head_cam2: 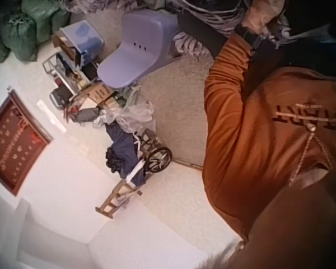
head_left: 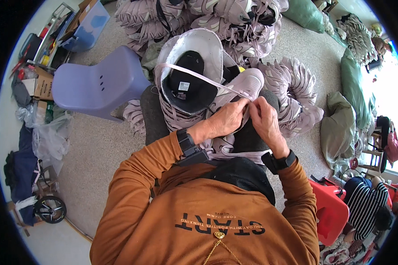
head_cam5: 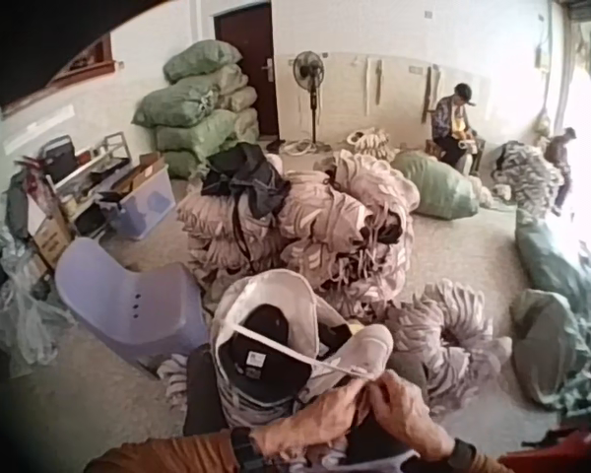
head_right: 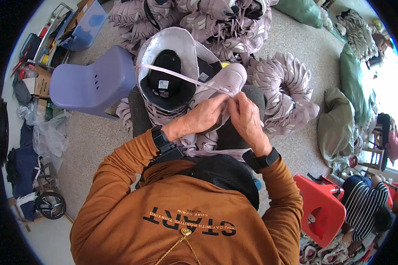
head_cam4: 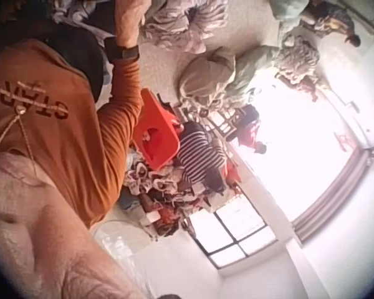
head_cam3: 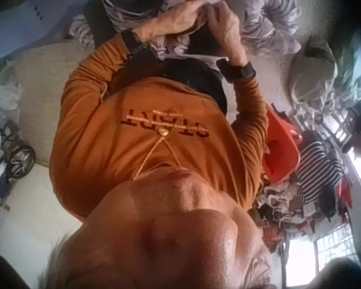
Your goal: The person sits on the floor and laces a light pink sneaker by hand, threading the laces through the eyelets and tying them. They then pick up a second sneaker and begin the same lacing process.
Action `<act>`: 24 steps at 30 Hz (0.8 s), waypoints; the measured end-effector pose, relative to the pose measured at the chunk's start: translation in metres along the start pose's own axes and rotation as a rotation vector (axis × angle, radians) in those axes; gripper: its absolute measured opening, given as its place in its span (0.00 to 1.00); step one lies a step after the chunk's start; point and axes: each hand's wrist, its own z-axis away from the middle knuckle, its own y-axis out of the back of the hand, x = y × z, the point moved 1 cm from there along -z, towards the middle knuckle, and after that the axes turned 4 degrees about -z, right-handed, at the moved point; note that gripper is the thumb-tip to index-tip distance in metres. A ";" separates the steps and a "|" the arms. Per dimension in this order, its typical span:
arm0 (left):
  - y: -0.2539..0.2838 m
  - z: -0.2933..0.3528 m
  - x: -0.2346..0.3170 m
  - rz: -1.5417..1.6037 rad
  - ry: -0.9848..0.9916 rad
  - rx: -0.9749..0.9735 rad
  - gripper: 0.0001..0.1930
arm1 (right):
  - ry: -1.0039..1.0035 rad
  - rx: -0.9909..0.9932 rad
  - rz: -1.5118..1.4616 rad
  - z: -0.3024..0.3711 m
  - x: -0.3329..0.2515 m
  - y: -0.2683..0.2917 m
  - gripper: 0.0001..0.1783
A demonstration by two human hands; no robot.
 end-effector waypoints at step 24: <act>0.158 0.105 0.023 1.386 -0.185 -0.111 0.11 | -0.099 0.048 -0.030 0.011 -0.013 -0.005 0.14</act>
